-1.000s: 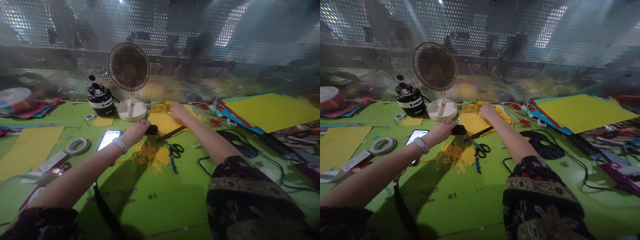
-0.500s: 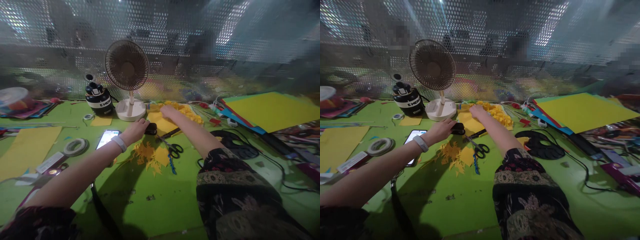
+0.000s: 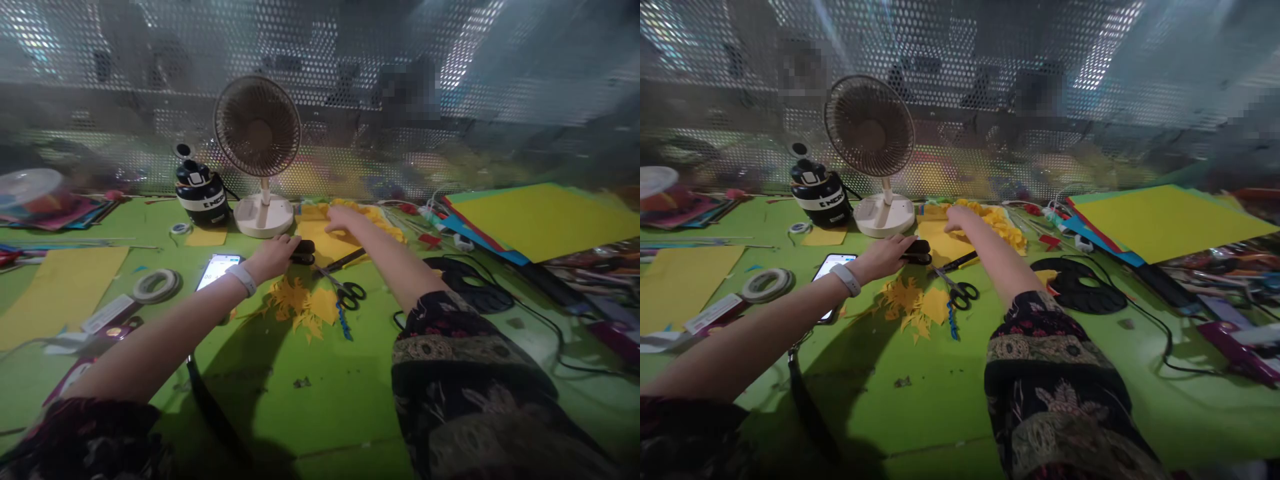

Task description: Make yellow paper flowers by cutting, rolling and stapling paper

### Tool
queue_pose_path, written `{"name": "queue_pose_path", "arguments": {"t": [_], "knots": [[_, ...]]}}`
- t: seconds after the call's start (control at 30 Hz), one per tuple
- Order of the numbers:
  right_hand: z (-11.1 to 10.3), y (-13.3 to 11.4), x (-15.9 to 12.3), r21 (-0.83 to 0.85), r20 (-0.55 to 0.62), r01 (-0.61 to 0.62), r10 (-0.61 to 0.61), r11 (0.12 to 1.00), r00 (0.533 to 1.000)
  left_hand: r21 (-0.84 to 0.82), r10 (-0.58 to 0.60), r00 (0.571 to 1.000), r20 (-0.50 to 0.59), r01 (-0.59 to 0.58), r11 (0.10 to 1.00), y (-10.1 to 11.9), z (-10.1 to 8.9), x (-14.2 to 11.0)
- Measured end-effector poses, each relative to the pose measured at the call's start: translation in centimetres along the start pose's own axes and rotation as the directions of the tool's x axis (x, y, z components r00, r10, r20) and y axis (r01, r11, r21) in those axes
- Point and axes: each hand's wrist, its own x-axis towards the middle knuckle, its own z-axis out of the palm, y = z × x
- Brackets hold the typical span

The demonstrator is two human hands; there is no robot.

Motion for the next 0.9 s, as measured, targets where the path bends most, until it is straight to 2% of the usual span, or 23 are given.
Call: {"name": "queue_pose_path", "arguments": {"t": [0.3,0.43,0.63,0.9], "knots": [[0.2,-0.9,0.2,-0.018,-0.076,-0.012,0.011,1.0,0.997,-0.014,0.003,1.0,-0.012,-0.003,1.0,0.0,0.1,0.0],[0.2,-0.6,-0.1,0.01,-0.067,-0.014,0.015,1.0,0.998,-0.014,0.007,1.0,-0.021,-0.008,1.0,0.0,0.2,0.0],[0.6,-1.2,1.0,0.041,-0.113,-0.11,0.114,0.993,0.987,0.002,0.01,1.0,-0.025,-0.01,1.0,-0.2,0.6,0.1],[1.4,-1.7,1.1,0.055,-0.163,-0.13,0.137,0.99,0.977,-0.011,0.022,0.999,-0.025,-0.022,1.0,-0.2,0.5,0.0]]}}
